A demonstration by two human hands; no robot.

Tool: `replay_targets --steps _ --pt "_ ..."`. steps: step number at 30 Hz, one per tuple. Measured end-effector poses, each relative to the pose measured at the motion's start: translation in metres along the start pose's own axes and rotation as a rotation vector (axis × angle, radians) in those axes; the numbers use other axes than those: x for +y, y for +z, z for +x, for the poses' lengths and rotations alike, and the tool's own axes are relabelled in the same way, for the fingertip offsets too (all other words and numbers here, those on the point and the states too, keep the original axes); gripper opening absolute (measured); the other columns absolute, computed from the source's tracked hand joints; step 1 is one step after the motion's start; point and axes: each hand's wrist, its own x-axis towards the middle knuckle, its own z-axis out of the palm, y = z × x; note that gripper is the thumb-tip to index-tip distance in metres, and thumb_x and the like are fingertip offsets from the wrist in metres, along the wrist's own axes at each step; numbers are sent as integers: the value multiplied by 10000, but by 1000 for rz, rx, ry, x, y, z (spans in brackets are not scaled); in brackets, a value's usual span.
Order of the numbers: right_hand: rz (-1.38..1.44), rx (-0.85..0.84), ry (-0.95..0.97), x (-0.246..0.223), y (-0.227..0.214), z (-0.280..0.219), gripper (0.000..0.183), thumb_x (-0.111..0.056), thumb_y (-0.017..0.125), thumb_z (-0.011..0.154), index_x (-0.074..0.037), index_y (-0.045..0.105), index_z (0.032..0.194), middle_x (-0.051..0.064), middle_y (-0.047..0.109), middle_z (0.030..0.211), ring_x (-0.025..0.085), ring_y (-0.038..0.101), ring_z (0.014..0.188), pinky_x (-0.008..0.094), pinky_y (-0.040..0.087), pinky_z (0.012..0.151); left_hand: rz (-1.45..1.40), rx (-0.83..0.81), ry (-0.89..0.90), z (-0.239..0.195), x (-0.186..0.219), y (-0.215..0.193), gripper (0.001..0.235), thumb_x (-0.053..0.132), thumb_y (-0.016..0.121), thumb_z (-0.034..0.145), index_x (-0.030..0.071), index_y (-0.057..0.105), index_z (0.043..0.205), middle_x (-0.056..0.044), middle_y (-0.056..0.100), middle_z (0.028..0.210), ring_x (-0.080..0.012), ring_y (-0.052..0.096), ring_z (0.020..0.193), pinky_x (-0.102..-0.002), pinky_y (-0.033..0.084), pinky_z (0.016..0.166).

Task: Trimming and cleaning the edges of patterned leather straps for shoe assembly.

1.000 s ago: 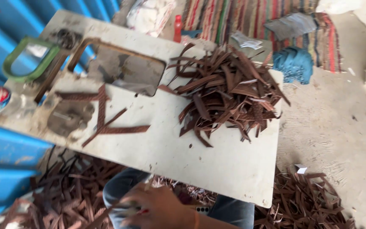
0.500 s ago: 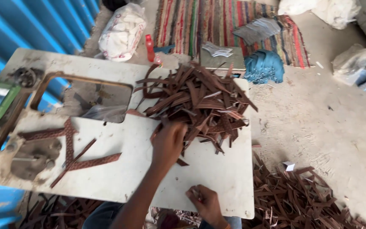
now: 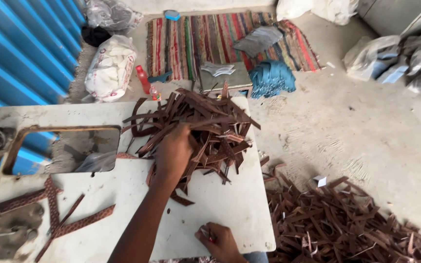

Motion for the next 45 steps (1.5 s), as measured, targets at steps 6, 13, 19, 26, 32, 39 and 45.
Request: replay_targets --steps 6,13,19,26,32,39,45 --pt "-70 28 -20 2 2 -3 357 -274 797 882 21 625 780 110 546 608 179 471 542 376 427 539 153 543 456 -165 -66 -72 362 -40 622 996 48 640 1346 -143 693 1336 -290 712 1186 -356 608 921" --pt "-17 24 -131 7 8 1 301 -235 788 898 31 694 792 34 575 604 98 483 589 313 441 535 334 17 110 -296 -188 -6 571 -60 647 678 179 763 1184 -59 670 1346 -280 675 1180 -398 590 906" --pt "71 23 -168 5 5 3 250 -238 758 931 11 758 931 20 662 643 49 561 602 259 459 550 302 61 50 -305 -174 20 392 44 683 853 196 748 1208 -51 690 1234 -279 671 1032 -456 571 851" --pt "202 46 19 28 5 6 248 -245 725 933 -6 760 989 22 661 690 60 466 441 250 358 409 173 255 73 -315 -153 23 268 105 697 868 142 746 1129 -48 688 1143 -304 658 1007 -453 578 782" --pt "174 46 -18 17 1 -1 271 -261 722 941 3 749 996 26 660 711 59 461 447 248 355 412 208 264 10 -315 -168 47 207 124 707 879 159 774 1072 -38 687 1078 -297 670 1003 -472 585 765" --pt "211 44 -21 10 2 -2 289 -276 717 944 10 734 978 28 663 719 65 460 441 246 368 417 186 208 -54 -307 -166 41 163 124 724 885 162 804 1022 -37 675 1041 -305 675 1004 -446 602 735" --pt "210 47 -43 17 1 1 288 -284 717 950 3 725 969 23 662 732 61 466 450 241 363 424 178 173 -50 -306 -166 38 128 157 751 863 154 808 977 -37 662 998 -293 658 975 -441 591 792"
